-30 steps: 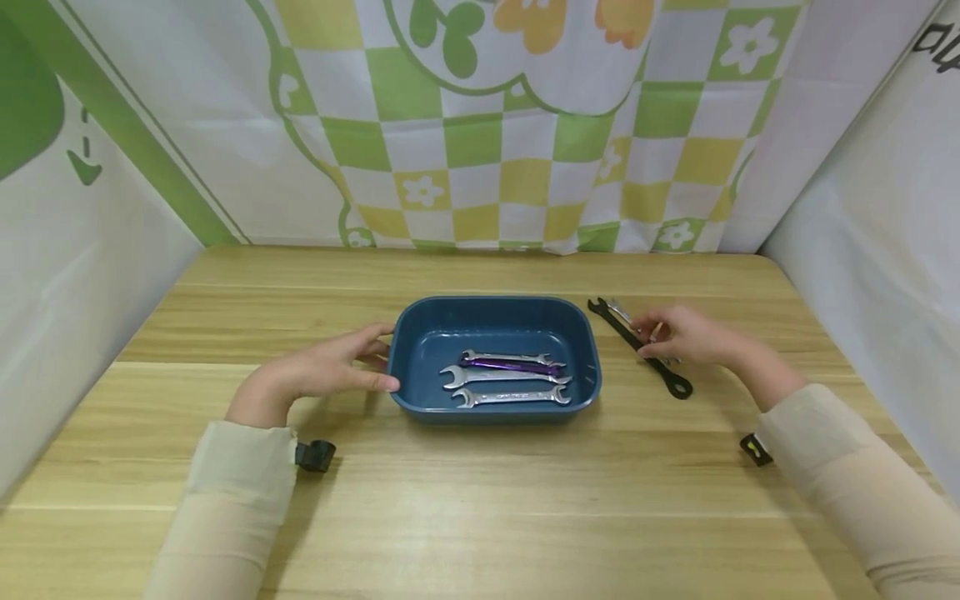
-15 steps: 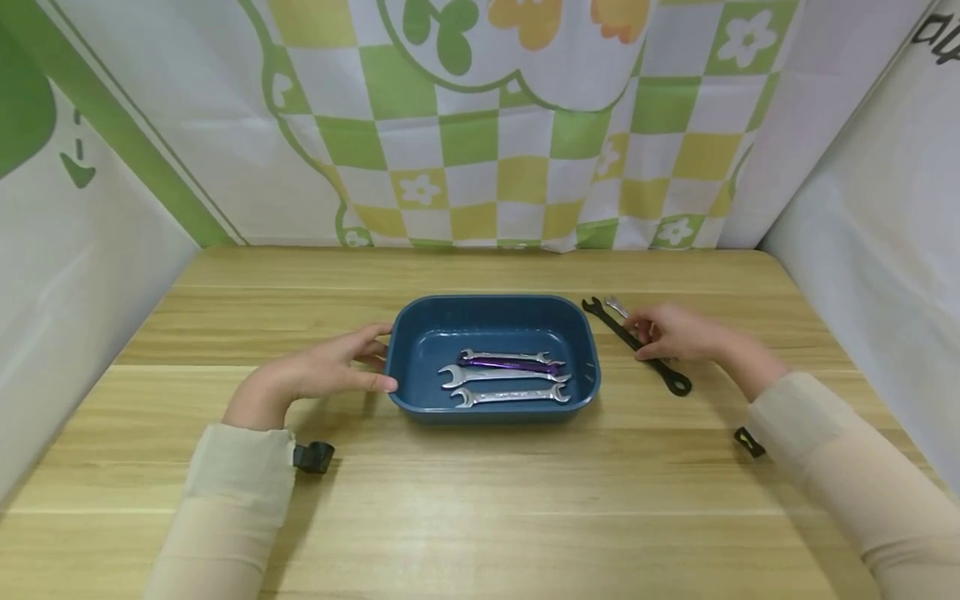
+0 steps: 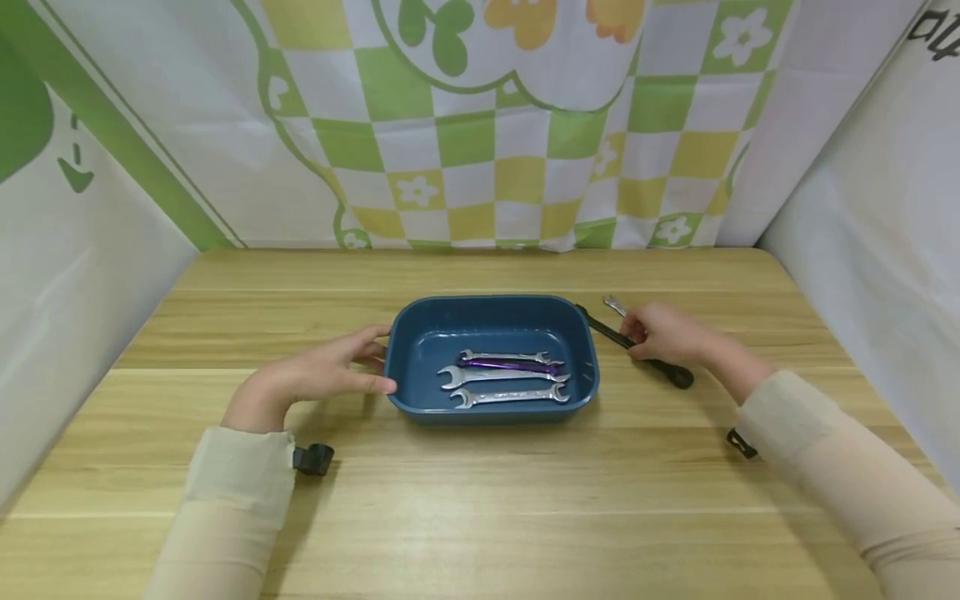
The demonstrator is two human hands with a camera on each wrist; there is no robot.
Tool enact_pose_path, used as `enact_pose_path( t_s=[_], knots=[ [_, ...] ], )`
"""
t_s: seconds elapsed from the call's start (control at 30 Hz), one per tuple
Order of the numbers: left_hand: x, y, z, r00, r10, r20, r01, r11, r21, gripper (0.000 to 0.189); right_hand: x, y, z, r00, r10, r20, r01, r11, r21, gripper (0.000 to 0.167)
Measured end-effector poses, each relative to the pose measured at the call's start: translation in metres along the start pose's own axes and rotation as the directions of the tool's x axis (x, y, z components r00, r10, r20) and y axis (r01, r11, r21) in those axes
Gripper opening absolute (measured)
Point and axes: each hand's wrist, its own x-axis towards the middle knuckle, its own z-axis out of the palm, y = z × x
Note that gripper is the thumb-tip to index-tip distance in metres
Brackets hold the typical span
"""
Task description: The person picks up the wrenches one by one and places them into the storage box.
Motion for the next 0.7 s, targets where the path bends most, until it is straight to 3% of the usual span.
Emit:
enact_pose_path(
  t_s=[0.7],
  knots=[
    [-0.0011,0.0005,0.0003,1.0,0.011,-0.004,-0.011,1.0,0.001,0.083,-0.0088,0.0013,-0.001,0.999,-0.038,-0.038,0.04,0.997,0.069,0.02]
  ],
)
